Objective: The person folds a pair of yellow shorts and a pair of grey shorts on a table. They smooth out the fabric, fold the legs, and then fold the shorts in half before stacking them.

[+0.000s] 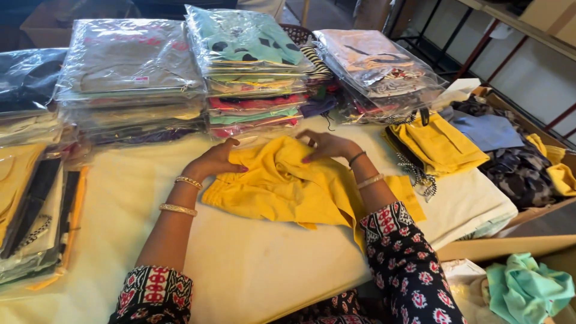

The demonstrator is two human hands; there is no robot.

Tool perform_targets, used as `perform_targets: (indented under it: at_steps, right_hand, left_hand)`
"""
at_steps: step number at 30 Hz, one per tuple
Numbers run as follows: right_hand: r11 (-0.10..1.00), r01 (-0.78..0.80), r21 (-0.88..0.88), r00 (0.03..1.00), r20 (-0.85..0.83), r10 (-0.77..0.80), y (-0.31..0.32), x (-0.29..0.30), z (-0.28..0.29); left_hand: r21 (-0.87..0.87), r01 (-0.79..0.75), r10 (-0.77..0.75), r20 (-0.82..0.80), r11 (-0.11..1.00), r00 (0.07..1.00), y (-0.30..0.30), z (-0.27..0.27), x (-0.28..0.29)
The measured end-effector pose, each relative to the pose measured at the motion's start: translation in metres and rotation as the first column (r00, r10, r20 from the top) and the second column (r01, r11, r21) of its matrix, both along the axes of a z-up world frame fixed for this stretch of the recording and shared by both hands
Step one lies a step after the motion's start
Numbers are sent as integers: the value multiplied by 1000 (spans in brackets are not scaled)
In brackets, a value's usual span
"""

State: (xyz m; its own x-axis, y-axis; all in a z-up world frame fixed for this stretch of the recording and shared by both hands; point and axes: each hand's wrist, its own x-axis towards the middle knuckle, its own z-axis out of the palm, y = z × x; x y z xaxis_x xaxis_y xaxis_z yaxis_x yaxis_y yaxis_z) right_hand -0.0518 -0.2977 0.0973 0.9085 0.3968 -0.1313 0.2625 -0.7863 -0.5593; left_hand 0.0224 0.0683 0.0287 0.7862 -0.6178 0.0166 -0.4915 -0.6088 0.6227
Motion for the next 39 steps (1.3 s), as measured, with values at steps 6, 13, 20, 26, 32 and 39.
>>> perform_targets:
  at_steps: [6, 13, 20, 26, 32, 39]
  right_hand:
    - [981, 9, 192, 990, 137, -36, -39, 28, -31]
    - [951, 49, 305, 783, 580, -226, -24, 3, 0]
    - [999, 50, 7, 926, 375, -49, -33, -18, -2]
    - [931, 86, -356, 972, 235, 0, -5, -64, 2]
    - [909, 354, -222, 885, 395, -248, -53, -39, -26]
    - [978, -96, -184, 948, 283, 146, -28, -57, -7]
  left_hand:
    - [-544, 155, -150, 54, 824, 987, 31, -7, 19]
    - [-409, -337, 244, -263, 848, 933, 71, 24, 7]
    - [-272, -171, 35, -439, 947, 898, 48, 32, -16]
    - [-643, -77, -126, -264, 762, 956, 53, 59, -15]
    - [-877, -33, 36, -17, 479, 999, 78, 120, -42]
    - [-964, 35, 326, 122, 262, 938, 122, 160, -64]
